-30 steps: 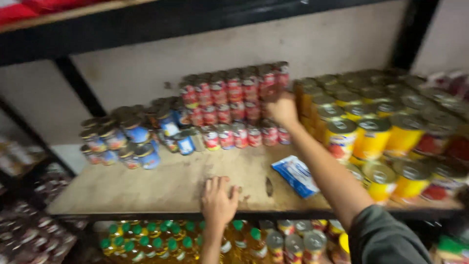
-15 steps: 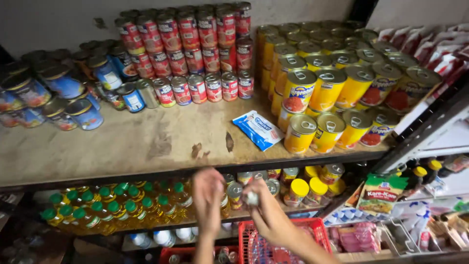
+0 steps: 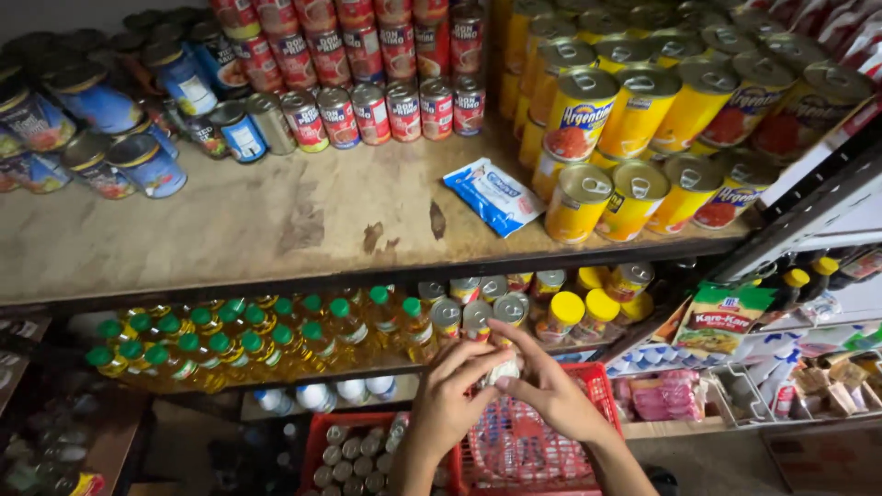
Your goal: Wiping canned goods with a cloth and organizing them on a shelf
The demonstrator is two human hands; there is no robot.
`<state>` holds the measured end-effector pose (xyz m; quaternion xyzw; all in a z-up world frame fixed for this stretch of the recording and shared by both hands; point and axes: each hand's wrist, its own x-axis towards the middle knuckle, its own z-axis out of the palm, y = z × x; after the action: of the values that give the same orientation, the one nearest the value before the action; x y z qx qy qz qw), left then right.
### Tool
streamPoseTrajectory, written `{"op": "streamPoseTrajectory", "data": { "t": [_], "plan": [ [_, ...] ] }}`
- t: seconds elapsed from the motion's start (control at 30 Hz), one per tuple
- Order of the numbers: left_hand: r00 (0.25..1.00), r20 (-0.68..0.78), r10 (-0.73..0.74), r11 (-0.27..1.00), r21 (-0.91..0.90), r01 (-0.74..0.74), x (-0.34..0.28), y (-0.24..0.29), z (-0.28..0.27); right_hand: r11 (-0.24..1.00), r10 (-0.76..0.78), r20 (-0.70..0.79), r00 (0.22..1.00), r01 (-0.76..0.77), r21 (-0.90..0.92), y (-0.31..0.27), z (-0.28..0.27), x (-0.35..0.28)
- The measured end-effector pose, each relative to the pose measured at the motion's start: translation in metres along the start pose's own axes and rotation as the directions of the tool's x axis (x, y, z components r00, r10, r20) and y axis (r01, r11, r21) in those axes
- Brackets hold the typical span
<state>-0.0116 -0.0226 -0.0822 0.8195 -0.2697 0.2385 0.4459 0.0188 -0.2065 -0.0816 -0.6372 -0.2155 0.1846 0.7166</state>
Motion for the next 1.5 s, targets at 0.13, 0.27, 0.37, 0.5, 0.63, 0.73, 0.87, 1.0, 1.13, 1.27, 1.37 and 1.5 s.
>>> {"op": "streamPoseTrajectory", "data": {
  "t": [0.13,0.27,0.37,0.5,0.63,0.73,0.87,1.0,1.13,1.27,1.37,1.5],
  "plan": [
    [0.974,-0.22,-0.058,0.997,0.028,0.066,-0.018,-0.018,0.02,0.996,-0.006,-0.048,0.999,0.002,-0.092,-0.001,0.003,0.0],
    [0.864,-0.351,-0.361,0.932,-0.155,0.327,-0.018,-0.005,0.013,0.944,-0.26,-0.126,0.957,0.225,-0.242,0.005,0.007,-0.003],
    [0.865,-0.319,-0.387,0.922,-0.152,0.357,-0.019,-0.004,0.014,0.715,-0.5,-0.011,0.866,0.406,-0.569,-0.004,0.005,-0.005],
    [0.816,-0.292,-0.499,0.866,-0.202,0.457,-0.025,-0.011,0.028,0.608,-0.565,0.099,0.819,0.495,-0.621,-0.003,0.006,-0.006],
    [0.791,-0.217,-0.572,0.791,-0.402,0.461,-0.029,-0.01,0.034,0.494,-0.566,0.187,0.803,0.511,-0.703,0.008,0.004,-0.005],
    [0.809,-0.199,-0.553,0.816,-0.328,0.477,-0.039,-0.007,0.028,0.543,-0.524,0.208,0.826,0.512,-0.665,0.016,0.007,-0.008],
    [0.844,-0.163,-0.51,0.83,-0.35,0.434,-0.045,-0.008,0.019,0.58,-0.483,0.191,0.855,0.475,-0.662,0.032,0.012,-0.004],
    [0.828,-0.116,-0.548,0.761,-0.48,0.436,-0.062,-0.021,0.021,0.649,-0.426,0.241,0.872,0.48,-0.59,0.024,0.021,-0.005],
    [0.824,-0.06,-0.563,0.707,-0.551,0.443,-0.065,-0.026,0.022,0.753,-0.363,0.236,0.901,0.433,-0.496,0.021,0.022,-0.004],
    [0.825,-0.037,-0.564,0.69,-0.569,0.447,-0.069,-0.032,0.025,0.769,-0.376,0.227,0.898,0.439,-0.464,0.027,0.02,-0.002],
    [0.807,-0.004,-0.59,0.636,-0.619,0.461,-0.071,-0.035,0.028,0.762,-0.369,0.219,0.903,0.429,-0.485,0.034,0.017,0.0],
    [0.817,0.002,-0.576,0.639,-0.621,0.453,-0.068,-0.038,0.022,0.753,-0.391,0.206,0.897,0.441,-0.489,0.041,0.018,0.005]
  ]
}}
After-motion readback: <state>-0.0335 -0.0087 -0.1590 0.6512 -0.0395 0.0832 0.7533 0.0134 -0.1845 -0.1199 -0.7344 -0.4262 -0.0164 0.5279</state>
